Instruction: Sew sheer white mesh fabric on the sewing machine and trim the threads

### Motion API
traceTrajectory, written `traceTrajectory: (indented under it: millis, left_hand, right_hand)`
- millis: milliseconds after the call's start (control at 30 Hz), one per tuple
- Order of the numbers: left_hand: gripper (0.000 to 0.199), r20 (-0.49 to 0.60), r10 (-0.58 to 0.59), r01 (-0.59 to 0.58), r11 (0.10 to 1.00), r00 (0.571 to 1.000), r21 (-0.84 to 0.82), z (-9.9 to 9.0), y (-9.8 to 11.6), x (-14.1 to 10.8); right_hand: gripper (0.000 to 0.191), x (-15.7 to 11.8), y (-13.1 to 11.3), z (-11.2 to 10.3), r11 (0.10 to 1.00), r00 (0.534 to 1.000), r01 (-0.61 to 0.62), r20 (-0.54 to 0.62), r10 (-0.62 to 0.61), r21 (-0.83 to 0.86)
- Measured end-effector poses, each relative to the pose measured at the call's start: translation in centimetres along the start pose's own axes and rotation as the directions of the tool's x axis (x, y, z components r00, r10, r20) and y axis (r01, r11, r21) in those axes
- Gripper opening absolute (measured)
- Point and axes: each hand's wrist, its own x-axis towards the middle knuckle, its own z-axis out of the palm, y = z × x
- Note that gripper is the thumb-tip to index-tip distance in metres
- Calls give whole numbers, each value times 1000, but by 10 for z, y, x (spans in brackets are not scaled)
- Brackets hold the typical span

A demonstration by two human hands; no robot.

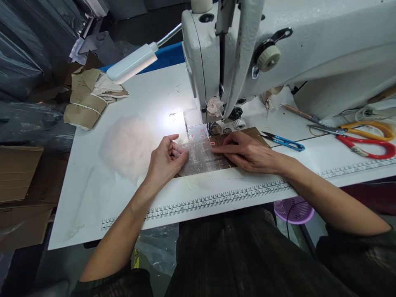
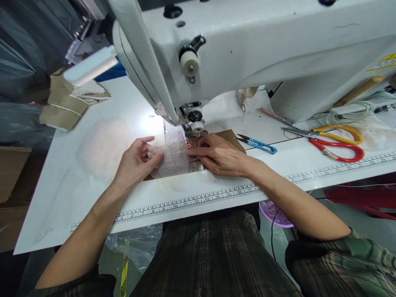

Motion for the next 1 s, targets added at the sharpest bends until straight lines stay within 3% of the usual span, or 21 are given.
traceTrajectory:
  millis: [200, 500, 600, 667, 733, 800, 900, 1000]
  left_hand:
    - [55, -3, -2, 2, 1000, 1000, 6, 0, -2, 0]
    - [57, 19, -11, 11, 1000, 1000, -1, -3, -2, 1]
    - [44, -142, 134, -107, 977, 981, 185, -6, 5, 2]
    - [31, -195, 337, -237, 883, 921, 406, -6, 11, 6]
    - [22, -47, 515, -410, 731, 856, 545, -3, 17, 12]
    - [19, 201, 605, -599, 579, 771, 554, 3, 22, 23]
    - [22, 465, 606, -759, 444, 646, 477, 10, 25, 41]
    - [26, 561, 560, -793, 415, 609, 447, 14, 24, 53]
  right_hand:
    - [39, -3, -1, 2, 993, 995, 68, 86, -60, -96]
    - [36, -2, -6, 4, 981, 996, 40, 82, -24, -190]
    - [35, -2, -6, 5, 980, 997, 48, 65, -36, -193]
    - [35, -3, -6, 6, 980, 998, 50, 51, -41, -192]
    - [35, -4, -5, 7, 980, 998, 54, 39, -48, -192]
    - [36, -4, -4, 9, 978, 998, 63, 37, -57, -198]
    - [39, -4, -2, 11, 974, 997, 69, 43, -62, -214]
    - [40, -4, -2, 12, 972, 998, 62, 45, -54, -227]
